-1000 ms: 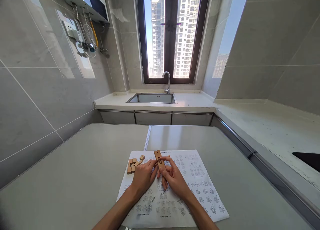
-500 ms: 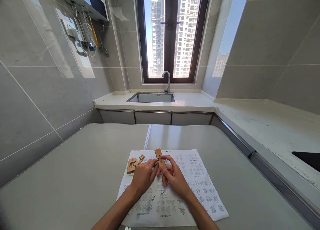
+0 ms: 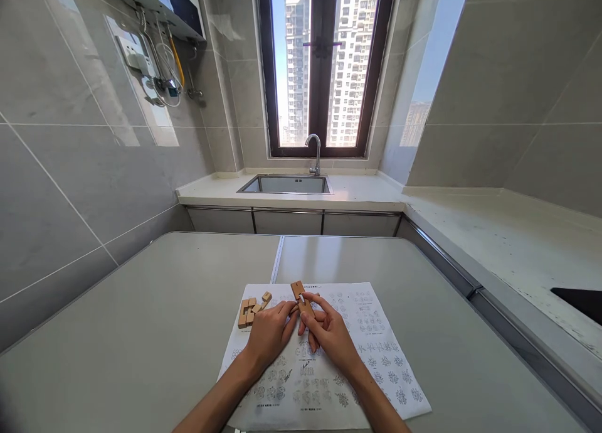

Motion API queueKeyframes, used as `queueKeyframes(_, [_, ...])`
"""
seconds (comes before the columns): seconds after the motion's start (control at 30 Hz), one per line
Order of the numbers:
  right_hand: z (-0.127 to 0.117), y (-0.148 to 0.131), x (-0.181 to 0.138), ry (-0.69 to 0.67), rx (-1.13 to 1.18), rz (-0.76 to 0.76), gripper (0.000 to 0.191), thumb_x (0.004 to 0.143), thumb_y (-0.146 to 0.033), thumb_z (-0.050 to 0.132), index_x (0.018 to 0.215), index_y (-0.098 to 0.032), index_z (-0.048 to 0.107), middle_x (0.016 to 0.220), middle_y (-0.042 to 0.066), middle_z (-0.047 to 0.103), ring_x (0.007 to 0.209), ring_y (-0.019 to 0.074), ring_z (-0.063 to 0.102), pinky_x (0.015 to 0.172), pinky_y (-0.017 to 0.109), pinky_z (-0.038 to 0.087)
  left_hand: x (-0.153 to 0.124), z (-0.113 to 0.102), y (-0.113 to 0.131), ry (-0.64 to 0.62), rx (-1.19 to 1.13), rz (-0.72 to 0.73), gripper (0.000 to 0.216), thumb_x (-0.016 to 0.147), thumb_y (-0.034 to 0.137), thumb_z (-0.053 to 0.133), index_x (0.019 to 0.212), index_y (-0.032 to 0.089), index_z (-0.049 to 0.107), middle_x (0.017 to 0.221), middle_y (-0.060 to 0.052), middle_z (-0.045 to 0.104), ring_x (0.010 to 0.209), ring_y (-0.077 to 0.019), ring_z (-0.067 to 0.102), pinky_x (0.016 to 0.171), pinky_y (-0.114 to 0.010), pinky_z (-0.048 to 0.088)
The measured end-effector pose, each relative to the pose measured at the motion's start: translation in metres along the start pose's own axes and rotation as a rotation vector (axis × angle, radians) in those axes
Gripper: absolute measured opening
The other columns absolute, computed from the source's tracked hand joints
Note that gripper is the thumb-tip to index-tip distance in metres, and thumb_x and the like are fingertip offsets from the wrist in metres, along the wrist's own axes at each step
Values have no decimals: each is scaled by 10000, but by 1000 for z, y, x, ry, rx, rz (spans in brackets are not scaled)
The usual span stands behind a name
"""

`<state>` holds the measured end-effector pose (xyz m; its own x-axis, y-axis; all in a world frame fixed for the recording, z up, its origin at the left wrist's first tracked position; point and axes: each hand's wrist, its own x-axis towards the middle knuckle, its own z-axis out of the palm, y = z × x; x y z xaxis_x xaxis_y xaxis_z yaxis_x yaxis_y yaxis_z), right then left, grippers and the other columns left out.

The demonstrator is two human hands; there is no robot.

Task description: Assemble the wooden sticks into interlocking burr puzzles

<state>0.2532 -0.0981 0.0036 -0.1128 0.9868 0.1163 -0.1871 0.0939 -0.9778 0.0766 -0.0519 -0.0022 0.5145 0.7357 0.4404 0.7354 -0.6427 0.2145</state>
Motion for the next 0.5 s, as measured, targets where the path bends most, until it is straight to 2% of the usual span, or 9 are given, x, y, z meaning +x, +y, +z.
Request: queueKeyframes(0.5, [-2,4,-1,1,-2,4,655,930,-527,686,1471,-208,502,740,-2,696,436,86,477,496,263,406,0,-2,1,0,37,4,235,1055,296,430,1003,216,645,831,-24,736,694,-196,704,590,-283,393])
